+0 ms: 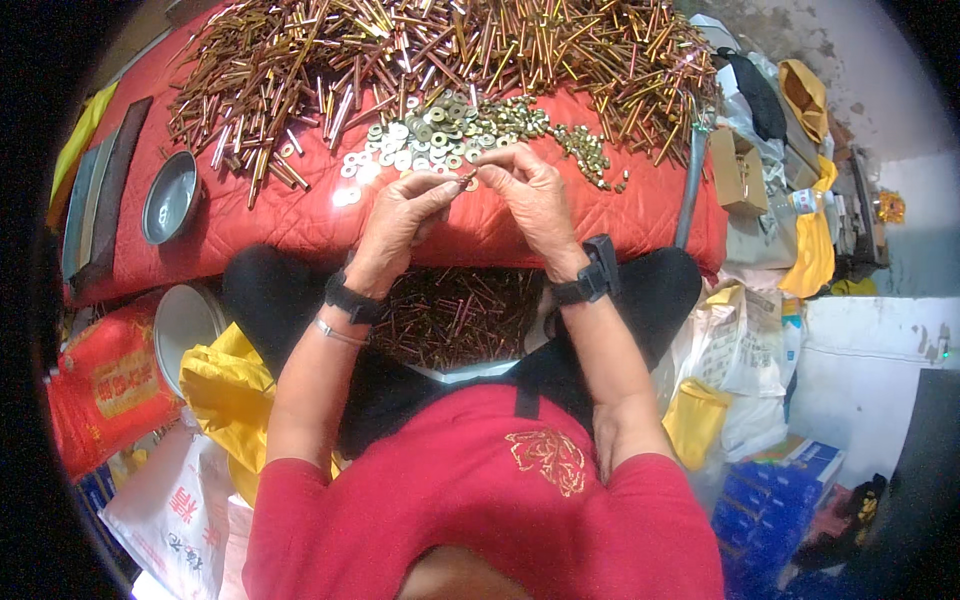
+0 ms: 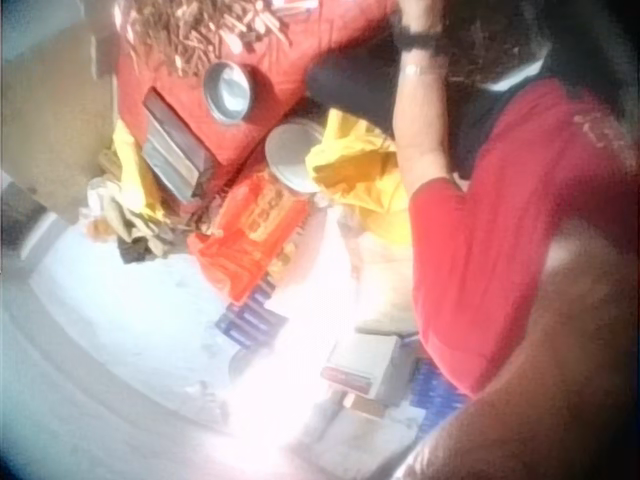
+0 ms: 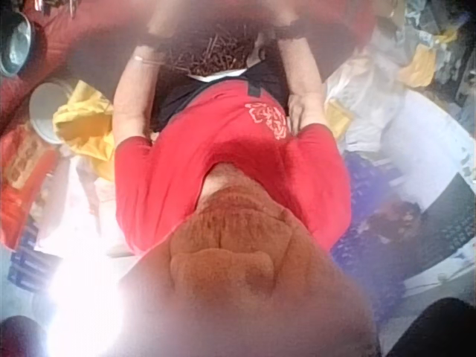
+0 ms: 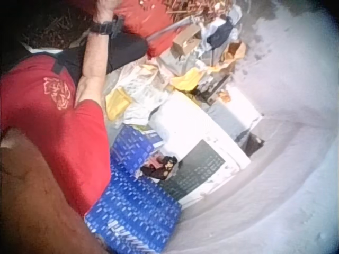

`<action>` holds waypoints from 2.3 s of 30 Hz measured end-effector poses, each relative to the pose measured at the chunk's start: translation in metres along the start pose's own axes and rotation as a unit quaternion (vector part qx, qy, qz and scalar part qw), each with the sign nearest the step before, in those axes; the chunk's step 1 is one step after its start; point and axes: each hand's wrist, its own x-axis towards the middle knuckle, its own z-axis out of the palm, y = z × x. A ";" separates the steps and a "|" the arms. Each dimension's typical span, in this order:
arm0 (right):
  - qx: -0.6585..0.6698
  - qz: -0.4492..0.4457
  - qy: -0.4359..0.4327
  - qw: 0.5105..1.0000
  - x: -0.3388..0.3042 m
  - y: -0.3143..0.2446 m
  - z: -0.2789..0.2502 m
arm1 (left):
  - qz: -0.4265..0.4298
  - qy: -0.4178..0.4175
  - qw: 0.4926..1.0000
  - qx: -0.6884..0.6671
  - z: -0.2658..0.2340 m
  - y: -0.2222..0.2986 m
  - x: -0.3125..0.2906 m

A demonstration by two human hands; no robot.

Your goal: The recorder is assembling metal rods and washers on a work surface.

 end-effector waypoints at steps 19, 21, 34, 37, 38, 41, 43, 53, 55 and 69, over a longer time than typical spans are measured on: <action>-0.312 -0.230 -0.071 0.919 0.014 -0.010 -0.011 | 0.040 -0.027 0.996 0.077 -0.001 0.002 0.003; -0.296 -0.198 -0.073 0.932 0.012 -0.011 -0.008 | 0.041 -0.032 0.995 0.085 -0.003 0.002 0.005; -0.283 -0.132 -0.077 0.947 0.002 -0.017 0.001 | 0.011 -0.040 0.997 0.066 -0.004 0.000 0.006; -0.241 -0.103 -0.051 0.964 0.005 -0.011 0.002 | 0.017 -0.038 0.997 0.061 -0.002 -0.006 0.006; -0.238 -0.090 -0.040 0.966 0.003 -0.009 0.001 | 0.016 -0.039 0.997 0.058 -0.002 -0.005 0.006; -0.242 -0.086 -0.033 0.966 -0.001 -0.009 0.002 | 0.014 -0.048 0.997 0.060 -0.006 -0.001 0.008; -0.262 -0.131 -0.050 0.955 -0.002 -0.013 0.003 | 0.016 -0.052 0.996 0.064 -0.006 0.000 0.008; -0.262 -0.093 -0.032 0.960 0.000 -0.012 0.009 | 0.002 -0.035 0.998 0.059 -0.008 -0.008 0.008; -0.296 -0.200 -0.004 0.934 0.001 -0.010 0.009 | 0.006 -0.033 0.997 0.074 -0.004 -0.001 0.007; -0.319 -0.148 -0.003 0.936 -0.002 -0.015 0.007 | -0.036 -0.049 0.997 0.040 -0.005 -0.003 0.007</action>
